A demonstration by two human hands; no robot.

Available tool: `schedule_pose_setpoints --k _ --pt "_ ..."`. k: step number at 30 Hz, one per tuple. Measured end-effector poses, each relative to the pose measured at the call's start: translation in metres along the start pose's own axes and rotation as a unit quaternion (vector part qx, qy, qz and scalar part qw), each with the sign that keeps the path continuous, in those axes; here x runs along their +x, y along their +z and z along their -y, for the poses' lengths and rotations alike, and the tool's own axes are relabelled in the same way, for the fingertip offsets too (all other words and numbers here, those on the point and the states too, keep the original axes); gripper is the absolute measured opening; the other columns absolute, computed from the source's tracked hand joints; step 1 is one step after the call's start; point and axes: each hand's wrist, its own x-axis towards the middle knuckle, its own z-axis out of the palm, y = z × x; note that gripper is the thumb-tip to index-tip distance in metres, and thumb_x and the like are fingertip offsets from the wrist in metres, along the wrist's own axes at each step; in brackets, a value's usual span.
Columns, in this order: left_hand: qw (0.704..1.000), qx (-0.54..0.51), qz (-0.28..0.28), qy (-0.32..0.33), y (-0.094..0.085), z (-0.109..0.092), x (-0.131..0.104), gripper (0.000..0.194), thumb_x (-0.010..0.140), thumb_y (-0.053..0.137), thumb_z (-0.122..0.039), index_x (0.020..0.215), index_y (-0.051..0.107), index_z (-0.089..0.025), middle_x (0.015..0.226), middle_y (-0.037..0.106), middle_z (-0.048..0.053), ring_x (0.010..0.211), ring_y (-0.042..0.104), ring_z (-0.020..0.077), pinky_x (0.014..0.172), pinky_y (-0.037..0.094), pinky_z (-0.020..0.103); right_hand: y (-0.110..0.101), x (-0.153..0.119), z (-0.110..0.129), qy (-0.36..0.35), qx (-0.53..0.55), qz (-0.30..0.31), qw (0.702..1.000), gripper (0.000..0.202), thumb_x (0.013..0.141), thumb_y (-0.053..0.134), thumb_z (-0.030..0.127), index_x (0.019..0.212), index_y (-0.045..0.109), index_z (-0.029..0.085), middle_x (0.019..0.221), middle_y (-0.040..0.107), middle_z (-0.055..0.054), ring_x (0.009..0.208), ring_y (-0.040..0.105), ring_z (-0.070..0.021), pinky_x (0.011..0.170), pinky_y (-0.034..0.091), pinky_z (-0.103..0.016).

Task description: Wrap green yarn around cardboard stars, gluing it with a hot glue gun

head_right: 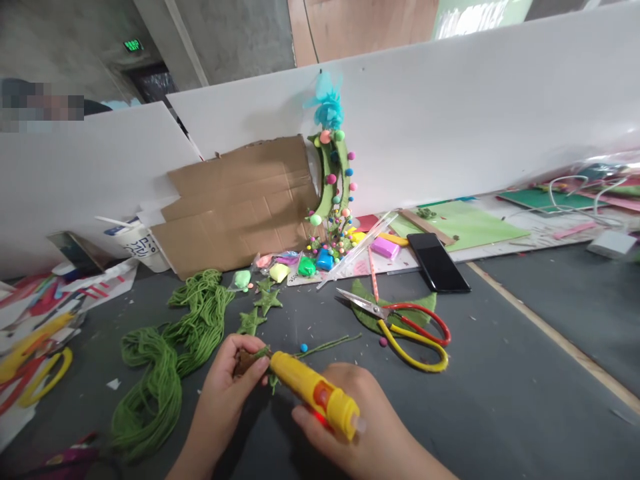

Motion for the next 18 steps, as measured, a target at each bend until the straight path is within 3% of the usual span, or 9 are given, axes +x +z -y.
schedule_pose_setpoints --k 18 --pt "0.999 0.017 0.040 0.003 -0.0044 0.0085 -0.0003 0.015 0.076 0.064 -0.025 0.081 0.051 -0.022 0.084 0.056 -0.003 0.057 0.055 0.0092 0.055 0.047 0.024 0.0035 -0.0017 -0.0065 0.045 0.039 -0.022 0.998 0.032 0.081 0.050 0.036 0.055 0.044 0.020 0.057 0.043 0.004 0.050 0.044 -0.0112 0.050 0.038 -0.024"
